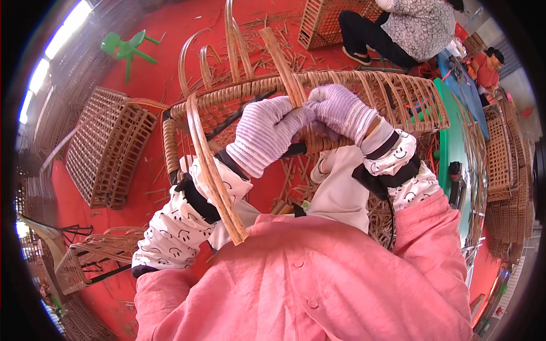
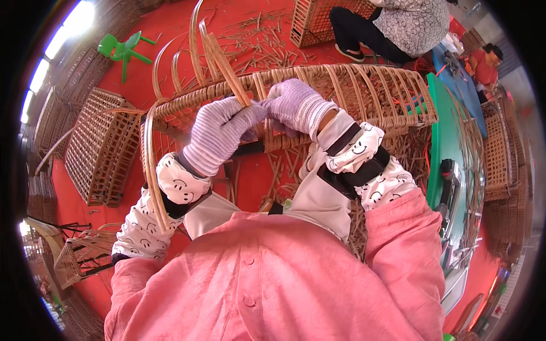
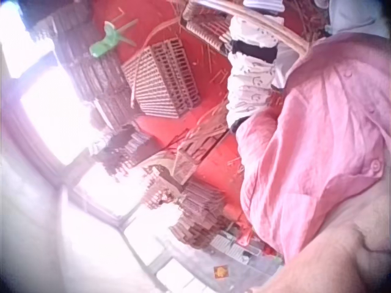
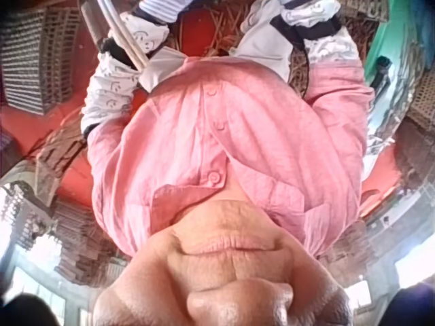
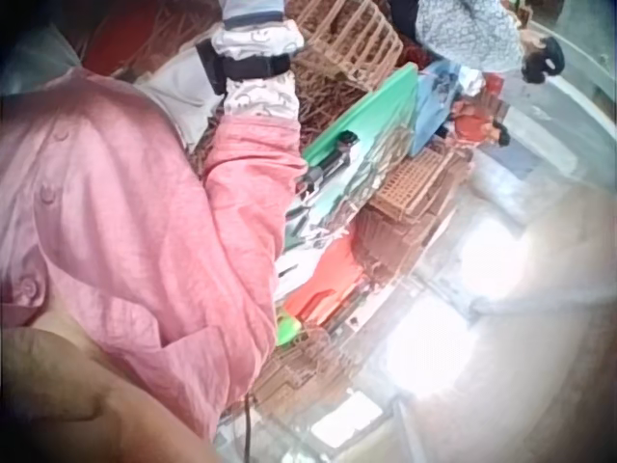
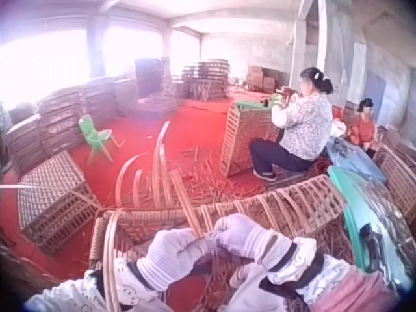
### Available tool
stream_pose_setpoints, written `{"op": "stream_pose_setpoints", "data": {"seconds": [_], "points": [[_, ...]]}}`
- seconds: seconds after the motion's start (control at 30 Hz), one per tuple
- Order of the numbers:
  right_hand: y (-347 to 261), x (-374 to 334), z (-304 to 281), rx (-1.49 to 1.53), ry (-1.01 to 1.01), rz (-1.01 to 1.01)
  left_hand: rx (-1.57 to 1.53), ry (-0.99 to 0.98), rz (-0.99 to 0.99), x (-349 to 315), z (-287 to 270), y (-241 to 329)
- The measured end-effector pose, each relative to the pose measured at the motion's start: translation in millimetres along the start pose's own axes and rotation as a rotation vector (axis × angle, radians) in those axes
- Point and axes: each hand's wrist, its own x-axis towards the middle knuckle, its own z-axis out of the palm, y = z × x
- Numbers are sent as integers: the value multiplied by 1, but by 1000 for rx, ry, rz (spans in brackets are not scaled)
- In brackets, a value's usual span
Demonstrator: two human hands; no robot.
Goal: Assembling and weaving wicker material onto a chair frame.
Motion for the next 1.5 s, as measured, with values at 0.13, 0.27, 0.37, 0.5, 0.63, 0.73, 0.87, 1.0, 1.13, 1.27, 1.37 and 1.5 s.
{"op": "stream_pose_setpoints", "data": {"seconds": [0.13,0.27,0.37,0.5,0.63,0.73,0.87,1.0,1.13,1.27,1.37,1.5], "points": [[-1,-8,1,74,34,-8,127,-1,256,-5,-1,-5],[20,-37,9,-210,309,-556,137,-55,301,-14,-7,0],[32,-62,19,-632,452,-868,203,-117,361,-18,-9,10],[51,-49,25,-714,513,-890,632,-291,871,-34,-11,-8],[46,-46,21,-726,368,-852,845,-246,737,-59,8,-24],[35,-49,19,-780,335,-863,896,-177,795,-60,8,-46],[39,-40,34,-875,442,-913,803,-250,700,-61,4,-58],[45,-35,42,-916,555,-1028,737,-303,522,-73,-9,-18],[51,-33,44,-941,580,-1048,618,-3,215,-50,-32,27],[58,-29,44,-1019,623,-1039,998,-272,-212,5,-21,6],[50,-31,48,-991,640,-1078,1064,-491,131,16,-35,-18],[50,-31,48,-943,654,-1071,157,-299,-295,20,-29,-19]]}}
